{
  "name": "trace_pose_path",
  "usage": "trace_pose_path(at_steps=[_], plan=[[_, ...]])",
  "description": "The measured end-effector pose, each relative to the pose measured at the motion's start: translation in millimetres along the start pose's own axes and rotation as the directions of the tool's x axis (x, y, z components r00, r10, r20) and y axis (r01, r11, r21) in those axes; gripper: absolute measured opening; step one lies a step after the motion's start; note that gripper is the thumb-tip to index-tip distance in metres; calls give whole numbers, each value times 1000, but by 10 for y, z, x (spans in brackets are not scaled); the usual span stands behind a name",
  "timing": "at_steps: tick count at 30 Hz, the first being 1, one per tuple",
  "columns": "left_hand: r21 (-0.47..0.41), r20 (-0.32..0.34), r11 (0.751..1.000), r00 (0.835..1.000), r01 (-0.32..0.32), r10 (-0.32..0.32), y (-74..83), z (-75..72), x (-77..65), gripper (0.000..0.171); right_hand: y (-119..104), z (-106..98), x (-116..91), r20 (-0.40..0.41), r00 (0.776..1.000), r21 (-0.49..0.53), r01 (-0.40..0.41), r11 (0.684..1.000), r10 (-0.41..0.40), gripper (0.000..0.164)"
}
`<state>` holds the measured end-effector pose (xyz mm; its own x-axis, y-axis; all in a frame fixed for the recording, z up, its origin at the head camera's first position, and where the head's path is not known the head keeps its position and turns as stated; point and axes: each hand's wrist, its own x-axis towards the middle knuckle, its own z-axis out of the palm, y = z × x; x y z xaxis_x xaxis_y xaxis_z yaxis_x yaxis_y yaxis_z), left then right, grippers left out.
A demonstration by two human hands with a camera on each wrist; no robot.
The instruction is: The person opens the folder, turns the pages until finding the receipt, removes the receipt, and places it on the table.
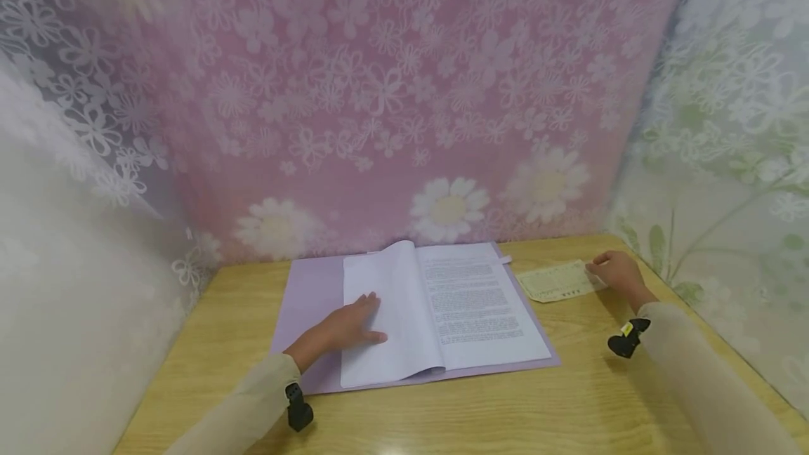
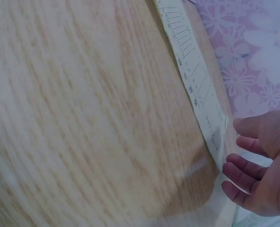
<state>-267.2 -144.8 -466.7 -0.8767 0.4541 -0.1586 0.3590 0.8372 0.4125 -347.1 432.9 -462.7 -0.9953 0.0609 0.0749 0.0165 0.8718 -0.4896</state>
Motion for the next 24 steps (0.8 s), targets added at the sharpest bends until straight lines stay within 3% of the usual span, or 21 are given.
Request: trace_pose_path(at_steps=[7,13,17,20,24], plan=[[41,-16,999,1000,-3,3,-13,-41,17,86,-120,-40,31,-17,999,7,38,999,-38,54],[59,-33,998,999,-16,18,-53,-125,-18,83,-384,-52,104,-62,993,28,99,995,-97,52],[86,-82,995,994,-59,66,-39,-249,7,81,-644,-73,177,-127,982,86,150,985,-138,50],[123,-187,989,977,-82,105,-19,-399,70,77,-921,-128,226,-185,969,146,193,970,-165,49],[150,-364,984,920,-99,148,23,-642,181,70,-1361,-235,262,-245,945,196,265,944,-215,48]])
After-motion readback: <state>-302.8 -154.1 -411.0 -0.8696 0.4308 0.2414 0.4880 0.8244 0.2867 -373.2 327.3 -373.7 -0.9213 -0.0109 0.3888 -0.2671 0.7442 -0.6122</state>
